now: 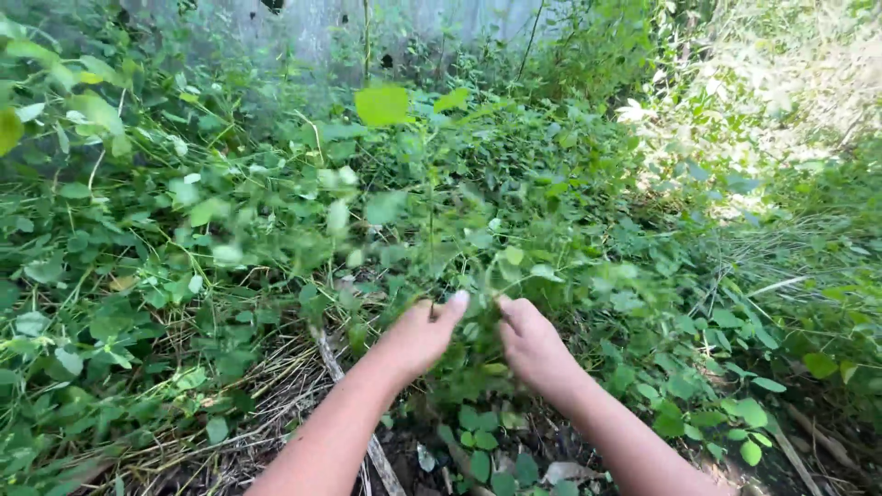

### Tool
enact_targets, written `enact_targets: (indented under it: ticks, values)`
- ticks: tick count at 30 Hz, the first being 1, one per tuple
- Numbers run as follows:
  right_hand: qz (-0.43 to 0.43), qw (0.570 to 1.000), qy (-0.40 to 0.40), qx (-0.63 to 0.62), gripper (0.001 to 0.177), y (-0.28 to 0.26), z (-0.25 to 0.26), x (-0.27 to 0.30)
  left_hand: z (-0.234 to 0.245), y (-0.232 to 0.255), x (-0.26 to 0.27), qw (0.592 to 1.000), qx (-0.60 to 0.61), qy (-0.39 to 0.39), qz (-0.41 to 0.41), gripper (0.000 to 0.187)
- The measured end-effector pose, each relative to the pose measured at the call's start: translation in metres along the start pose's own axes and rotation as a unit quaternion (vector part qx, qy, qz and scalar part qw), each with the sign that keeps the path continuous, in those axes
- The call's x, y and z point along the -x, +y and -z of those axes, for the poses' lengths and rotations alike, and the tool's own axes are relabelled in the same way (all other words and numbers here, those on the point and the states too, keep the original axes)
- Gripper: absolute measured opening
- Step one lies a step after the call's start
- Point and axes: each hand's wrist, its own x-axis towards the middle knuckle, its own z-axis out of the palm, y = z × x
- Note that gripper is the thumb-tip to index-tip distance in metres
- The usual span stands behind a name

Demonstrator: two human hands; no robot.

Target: Manually pulling weeds and unwanted plants from a garden plot.

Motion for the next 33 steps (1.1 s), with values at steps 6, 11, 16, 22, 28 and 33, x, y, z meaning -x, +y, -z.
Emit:
enact_targets:
  ticks: [6, 11, 16, 22, 28, 33]
  values:
    - [0.117, 0.993, -0.019, -0.018, 0.019, -0.068, 0.001, 0.01, 0.002, -0.008, -0.019, 0.996, -0.017, 0.064, -0.058, 0.073]
    - [0.044, 0.984, -0.038, -0.167, 0.024, -0.073, -0.016, 0.009, 0.013, -0.042, -0.042, 0.992, 0.027, 0.11, -0.051, 0.047]
    - [-0.177, 0.933, -0.146, -0.279, 0.021, 0.0, -0.06, 0.006, 0.053, -0.044, -0.027, 0.985, 0.001, 0.175, -0.009, 0.036]
    - [-0.265, 0.888, -0.363, -0.095, 0.035, 0.065, -0.158, 0.02, 0.076, -0.079, -0.032, 0.976, -0.088, 0.192, -0.056, 0.047]
    - [-0.267, 0.925, -0.146, -0.226, 0.045, 0.009, -0.21, 0.016, 0.088, -0.085, -0.017, 0.983, -0.106, 0.147, 0.002, 0.048]
    - [-0.367, 0.799, -0.025, -0.475, 0.038, -0.017, -0.23, 0.018, 0.085, -0.099, -0.021, 0.992, -0.027, 0.124, -0.028, 0.04]
